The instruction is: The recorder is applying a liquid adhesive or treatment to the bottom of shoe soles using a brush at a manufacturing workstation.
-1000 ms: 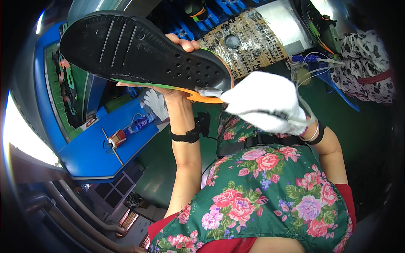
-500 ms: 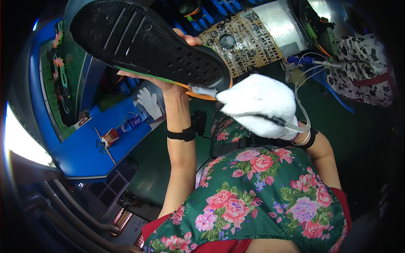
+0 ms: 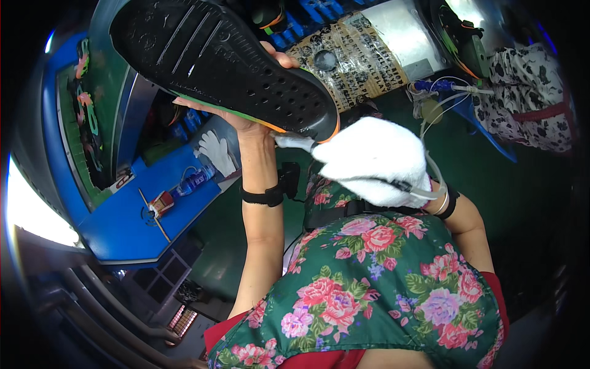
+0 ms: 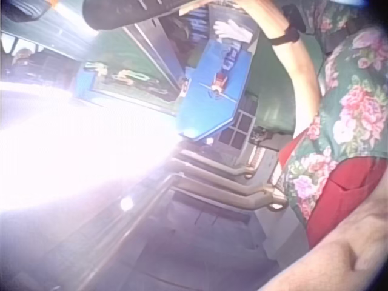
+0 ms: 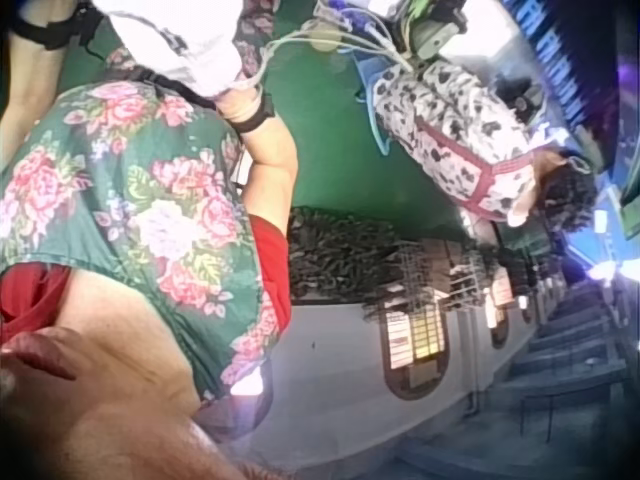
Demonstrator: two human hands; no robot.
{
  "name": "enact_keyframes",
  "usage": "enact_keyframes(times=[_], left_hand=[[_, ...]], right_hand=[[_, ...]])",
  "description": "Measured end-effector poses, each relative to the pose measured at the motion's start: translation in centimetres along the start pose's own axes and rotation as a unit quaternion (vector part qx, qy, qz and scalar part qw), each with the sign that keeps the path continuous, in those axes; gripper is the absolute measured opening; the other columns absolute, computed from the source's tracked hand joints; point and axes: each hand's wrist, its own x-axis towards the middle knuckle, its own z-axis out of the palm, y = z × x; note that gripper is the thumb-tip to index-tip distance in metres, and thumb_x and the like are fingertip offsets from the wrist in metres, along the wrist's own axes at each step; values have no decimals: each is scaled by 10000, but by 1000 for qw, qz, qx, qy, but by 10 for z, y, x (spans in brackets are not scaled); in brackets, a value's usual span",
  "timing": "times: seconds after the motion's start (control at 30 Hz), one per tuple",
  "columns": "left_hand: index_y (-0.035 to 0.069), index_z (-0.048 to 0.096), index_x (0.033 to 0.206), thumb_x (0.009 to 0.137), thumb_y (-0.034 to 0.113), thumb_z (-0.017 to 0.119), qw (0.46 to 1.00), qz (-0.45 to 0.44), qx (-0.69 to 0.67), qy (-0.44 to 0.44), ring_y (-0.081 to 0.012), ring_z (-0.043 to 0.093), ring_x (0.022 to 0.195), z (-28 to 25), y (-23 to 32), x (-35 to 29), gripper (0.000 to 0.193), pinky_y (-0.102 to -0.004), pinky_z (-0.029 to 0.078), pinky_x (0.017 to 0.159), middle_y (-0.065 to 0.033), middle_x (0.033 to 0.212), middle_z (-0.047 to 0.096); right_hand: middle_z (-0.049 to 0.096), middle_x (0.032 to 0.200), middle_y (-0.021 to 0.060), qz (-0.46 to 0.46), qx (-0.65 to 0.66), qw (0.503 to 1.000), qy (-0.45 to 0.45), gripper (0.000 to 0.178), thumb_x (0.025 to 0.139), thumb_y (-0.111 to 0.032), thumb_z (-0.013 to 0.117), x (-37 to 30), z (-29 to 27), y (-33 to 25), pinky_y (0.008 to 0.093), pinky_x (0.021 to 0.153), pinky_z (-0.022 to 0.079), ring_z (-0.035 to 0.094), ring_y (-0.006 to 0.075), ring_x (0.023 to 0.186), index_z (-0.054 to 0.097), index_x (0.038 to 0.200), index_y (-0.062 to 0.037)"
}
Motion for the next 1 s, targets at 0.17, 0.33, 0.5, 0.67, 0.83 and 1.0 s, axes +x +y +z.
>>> enact_keyframes(times=[0.17,0.33,0.5,0.67,0.83,1.0], left_hand=[[-55,639,1362,584,1186,341,997,-17,7,73,-427,708,1024,6,-4,-4,1494,-533,608,887,-238,1163,709],[-74,605,1381,621,1148,425,1000,-1,4,-23,-384,687,1096,6,-4,2,1451,-545,584,990,-217,1209,693],[-87,592,1410,640,1128,479,995,-56,0,-78,-356,665,1113,-3,-1,5,1443,-521,552,1017,-205,1281,679],[-4,519,1534,667,1118,476,990,-87,7,-111,-350,658,1101,-9,2,2,1418,-536,549,984,-213,1309,677],[21,511,1560,730,1078,446,986,-109,8,-122,-362,690,1083,-14,2,-1,1345,-547,582,949,-220,1333,682],[46,503,1586,793,1037,416,984,-136,7,-116,-375,723,1064,-19,1,-9,1272,-558,616,915,-227,1356,686]], right_hand=[[836,1131,93,48,64,997,9,326,841,-33,887,-1,-3,0,362,866,634,798,257,1005,849,1161,-82],[842,1065,88,49,-49,995,71,281,799,-5,880,-4,-11,5,357,797,631,791,242,900,860,1070,-75],[849,1054,95,97,92,991,16,191,835,3,876,-5,-5,4,344,817,636,809,222,922,851,1017,-45],[841,1063,115,40,63,997,10,232,830,0,863,-4,-8,9,370,842,637,808,271,934,858,1049,-75],[839,1148,79,-43,41,992,-115,358,825,-81,864,-5,-2,10,374,830,631,796,256,965,843,1181,-110],[846,1092,79,14,116,992,-49,259,817,-49,856,-3,3,11,376,819,630,798,255,929,857,1072,-90]])
